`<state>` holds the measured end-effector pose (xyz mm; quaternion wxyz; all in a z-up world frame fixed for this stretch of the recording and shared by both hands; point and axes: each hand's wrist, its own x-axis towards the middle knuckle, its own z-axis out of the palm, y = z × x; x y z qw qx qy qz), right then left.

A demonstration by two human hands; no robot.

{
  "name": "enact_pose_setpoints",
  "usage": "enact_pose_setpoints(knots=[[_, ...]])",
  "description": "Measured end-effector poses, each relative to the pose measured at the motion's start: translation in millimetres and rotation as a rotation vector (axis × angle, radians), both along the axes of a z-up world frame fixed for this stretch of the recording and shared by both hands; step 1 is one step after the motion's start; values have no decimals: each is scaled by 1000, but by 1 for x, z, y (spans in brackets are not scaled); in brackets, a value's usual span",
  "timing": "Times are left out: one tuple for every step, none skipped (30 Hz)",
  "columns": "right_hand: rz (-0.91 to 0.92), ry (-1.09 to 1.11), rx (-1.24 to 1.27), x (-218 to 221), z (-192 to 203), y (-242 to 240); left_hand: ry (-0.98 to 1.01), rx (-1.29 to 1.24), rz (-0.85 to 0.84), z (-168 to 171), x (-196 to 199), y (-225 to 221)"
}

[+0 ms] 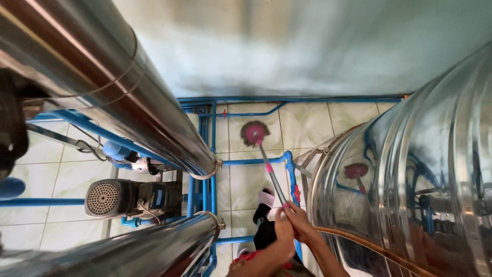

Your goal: Mop the tile floor in a water production facility.

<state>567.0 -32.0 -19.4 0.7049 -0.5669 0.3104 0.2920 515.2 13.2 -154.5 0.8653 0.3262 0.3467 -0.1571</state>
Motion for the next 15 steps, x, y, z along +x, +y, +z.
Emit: enact_pose_setpoints(knots=[[3,-5,0,-4,-2,-7,-5,0,3,26,-1,0],[28,5,37,-9,-4,-15,105,77,-27,53,-4,0],[54,15,75,-14,-7,-24,216,154,-56,78,-6,-1],[55,14,72,-10,-1,-21,215,151,-55,105,0,5],[55,53,67,-7,5,-19,301,226,-92,132,5,11],[54,90,64,-2,10,-15,386,304,-129,159,12,18],[54,88,64,5,6,-11,384,304,-128,152,18,21],[105,39,52,11,1,-5,382,318,-127,145,23,25],[156,-9,40,16,-4,1,381,331,-127,138,28,30],[159,-8,43,24,-15,10,382,333,-123,121,35,36],[174,-50,-25,31,-27,20,346,344,-95,105,42,42],[192,-93,-94,38,-38,30,311,354,-65,88,49,48],[199,-93,-90,45,-43,41,312,356,-57,75,57,56],[172,-127,-50,52,-48,52,227,314,33,62,64,64],[146,-160,-10,58,-53,63,140,273,123,48,71,73]])
